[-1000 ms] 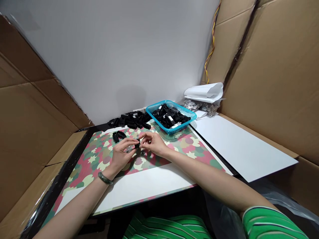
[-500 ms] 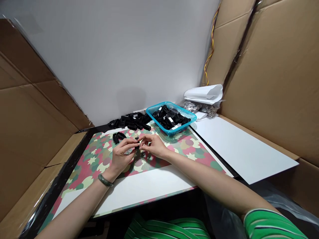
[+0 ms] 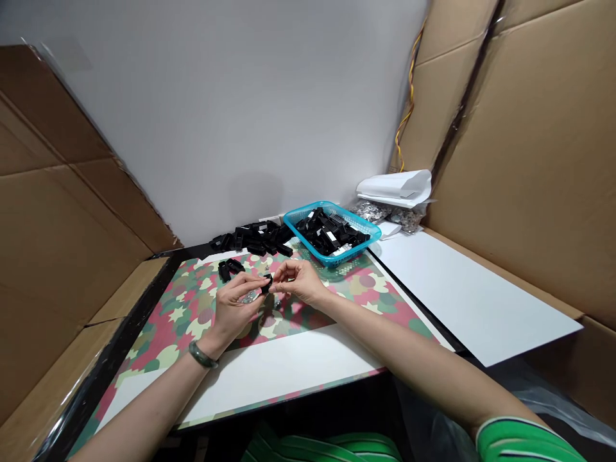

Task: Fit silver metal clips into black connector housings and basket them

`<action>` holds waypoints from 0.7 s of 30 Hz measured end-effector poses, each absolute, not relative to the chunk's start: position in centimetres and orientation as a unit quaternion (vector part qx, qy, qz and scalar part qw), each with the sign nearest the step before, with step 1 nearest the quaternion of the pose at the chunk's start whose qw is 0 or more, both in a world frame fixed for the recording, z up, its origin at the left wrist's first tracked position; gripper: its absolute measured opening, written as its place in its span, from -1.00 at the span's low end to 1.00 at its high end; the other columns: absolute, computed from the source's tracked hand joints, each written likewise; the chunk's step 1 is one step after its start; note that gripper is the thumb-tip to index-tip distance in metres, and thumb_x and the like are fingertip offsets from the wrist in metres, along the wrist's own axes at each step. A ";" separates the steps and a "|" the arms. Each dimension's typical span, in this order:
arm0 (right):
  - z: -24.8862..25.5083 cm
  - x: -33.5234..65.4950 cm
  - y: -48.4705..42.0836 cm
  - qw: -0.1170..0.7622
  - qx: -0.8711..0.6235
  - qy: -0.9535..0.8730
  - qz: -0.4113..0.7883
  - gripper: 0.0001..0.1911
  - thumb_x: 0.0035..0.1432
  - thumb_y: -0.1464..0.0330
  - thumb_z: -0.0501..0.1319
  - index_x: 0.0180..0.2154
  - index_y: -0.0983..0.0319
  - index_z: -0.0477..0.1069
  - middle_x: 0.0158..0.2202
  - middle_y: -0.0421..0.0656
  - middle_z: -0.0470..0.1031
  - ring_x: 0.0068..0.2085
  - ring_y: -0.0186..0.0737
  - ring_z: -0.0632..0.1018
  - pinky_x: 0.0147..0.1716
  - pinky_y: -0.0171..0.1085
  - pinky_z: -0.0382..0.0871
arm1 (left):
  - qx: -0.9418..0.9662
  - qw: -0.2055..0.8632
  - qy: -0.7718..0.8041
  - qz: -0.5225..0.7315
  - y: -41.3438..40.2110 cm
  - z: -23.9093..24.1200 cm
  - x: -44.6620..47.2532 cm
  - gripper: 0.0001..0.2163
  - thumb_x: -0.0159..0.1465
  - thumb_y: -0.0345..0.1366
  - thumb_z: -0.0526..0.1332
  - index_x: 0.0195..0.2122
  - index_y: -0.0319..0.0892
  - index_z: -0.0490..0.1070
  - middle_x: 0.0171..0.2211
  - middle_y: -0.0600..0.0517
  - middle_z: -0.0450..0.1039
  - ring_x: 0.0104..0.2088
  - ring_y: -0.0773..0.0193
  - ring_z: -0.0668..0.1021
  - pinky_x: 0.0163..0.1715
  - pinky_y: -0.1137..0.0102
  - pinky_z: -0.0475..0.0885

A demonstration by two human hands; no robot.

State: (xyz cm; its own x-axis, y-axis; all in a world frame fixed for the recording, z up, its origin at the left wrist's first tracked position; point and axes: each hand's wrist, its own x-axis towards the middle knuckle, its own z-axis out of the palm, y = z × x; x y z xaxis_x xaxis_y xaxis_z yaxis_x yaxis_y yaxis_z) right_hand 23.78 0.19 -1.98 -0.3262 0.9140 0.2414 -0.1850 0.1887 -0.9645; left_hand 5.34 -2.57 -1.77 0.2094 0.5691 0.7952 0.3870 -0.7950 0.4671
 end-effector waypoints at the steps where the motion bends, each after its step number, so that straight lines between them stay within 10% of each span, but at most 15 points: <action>1: -1.9 23.8 0.2 0.494 -0.308 -0.601 0.548 -0.58 -0.29 0.22 0.55 -0.46 0.28 0.44 -0.53 -0.23 0.47 -0.52 -0.36 0.47 -0.62 -0.42 0.35 | 0.772 0.082 0.311 0.548 -2.6 -1.7 5.4 -0.75 0.12 -0.53 0.31 -0.22 -0.10 0.61 -0.34 0.00 0.58 -0.33 0.25 0.60 -0.33 0.36 0.51; 9: -1.4 24.0 -0.4 0.486 -0.301 -0.673 0.469 -0.62 -0.15 0.21 0.49 -0.30 0.27 0.51 -0.42 -0.15 0.55 -0.37 -0.23 0.57 -0.42 -0.30 0.48 | 0.749 0.125 0.357 0.543 -3.0 -1.6 5.6 -0.81 0.11 -0.49 0.32 -0.27 -0.12 0.61 -0.35 -0.02 0.59 -0.33 0.22 0.59 -0.31 0.34 0.50; 21: -1.2 24.5 -0.5 0.521 -0.245 -0.800 0.167 -0.79 0.20 0.27 0.30 -0.14 0.19 0.56 -0.27 -0.08 0.49 -0.28 -0.22 0.50 -0.36 -0.26 0.44 | 0.505 0.544 0.398 0.539 -1.3 -2.6 4.7 -0.66 -0.06 -0.33 0.50 -0.20 -0.15 0.62 -0.21 -0.06 0.64 -0.19 0.18 0.62 -0.19 0.37 0.52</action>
State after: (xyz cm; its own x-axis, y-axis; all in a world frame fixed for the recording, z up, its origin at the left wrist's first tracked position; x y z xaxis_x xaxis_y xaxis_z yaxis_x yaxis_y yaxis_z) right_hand 24.48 -0.47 -1.24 -0.3371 0.5659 0.7524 0.2182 0.8244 -0.5223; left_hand 4.70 -1.25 -2.59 0.1006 0.9887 0.1116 -0.1844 -0.0917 0.9786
